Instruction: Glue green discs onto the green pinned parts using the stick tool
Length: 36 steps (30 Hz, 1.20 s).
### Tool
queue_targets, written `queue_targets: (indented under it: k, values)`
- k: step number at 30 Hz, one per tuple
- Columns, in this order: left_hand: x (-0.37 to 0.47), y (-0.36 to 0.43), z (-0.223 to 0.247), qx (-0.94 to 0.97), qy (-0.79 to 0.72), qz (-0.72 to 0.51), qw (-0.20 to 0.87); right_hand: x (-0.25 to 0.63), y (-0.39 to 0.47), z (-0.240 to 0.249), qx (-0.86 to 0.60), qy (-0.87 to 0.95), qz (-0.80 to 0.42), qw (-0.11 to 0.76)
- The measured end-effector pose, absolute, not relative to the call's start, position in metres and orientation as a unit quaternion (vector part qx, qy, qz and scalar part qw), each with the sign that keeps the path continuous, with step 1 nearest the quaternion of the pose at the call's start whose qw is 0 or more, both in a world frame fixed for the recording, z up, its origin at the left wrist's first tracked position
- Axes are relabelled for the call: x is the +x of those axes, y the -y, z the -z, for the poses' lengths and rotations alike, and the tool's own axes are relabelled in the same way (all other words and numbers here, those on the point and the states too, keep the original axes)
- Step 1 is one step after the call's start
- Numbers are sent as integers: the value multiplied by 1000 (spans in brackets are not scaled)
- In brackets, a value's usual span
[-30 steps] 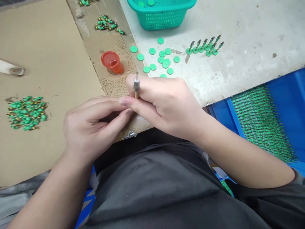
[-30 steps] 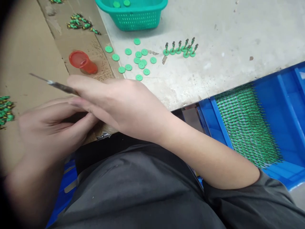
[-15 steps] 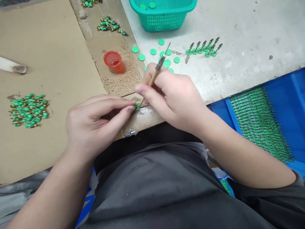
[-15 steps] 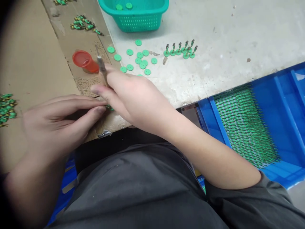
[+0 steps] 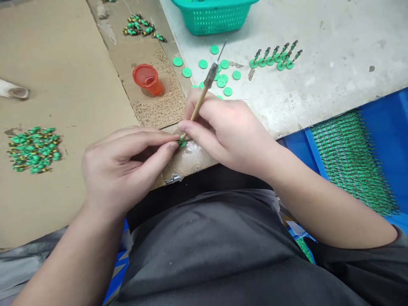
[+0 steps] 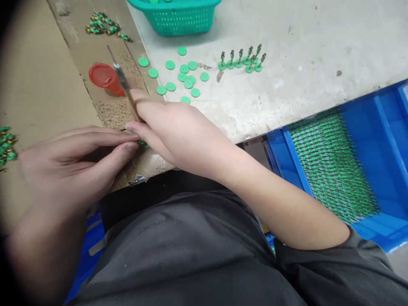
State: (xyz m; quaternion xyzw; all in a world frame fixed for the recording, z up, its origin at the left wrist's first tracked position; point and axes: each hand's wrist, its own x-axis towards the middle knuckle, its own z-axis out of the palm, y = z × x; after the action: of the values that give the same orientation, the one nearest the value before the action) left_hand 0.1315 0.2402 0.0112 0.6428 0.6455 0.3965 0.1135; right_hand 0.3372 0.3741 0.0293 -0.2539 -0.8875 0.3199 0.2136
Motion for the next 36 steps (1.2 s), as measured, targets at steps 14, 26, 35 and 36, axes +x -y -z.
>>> queue_targets:
  k: [14,26,35,36]
  values:
    - [131,-240,-11,663,-632,-390,95,331,-376,-32,-200,895,-349,191]
    - [131,-241,-8,660,-626,-403,99,323,-368,-33,-195,910,-335,145]
    - [133,-241,-10,660,-624,-404,110,340,-353,-16,-180,883,-351,256]
    - [133,-240,-9,660,-623,-406,109,340,-351,-16,-181,884,-348,255]
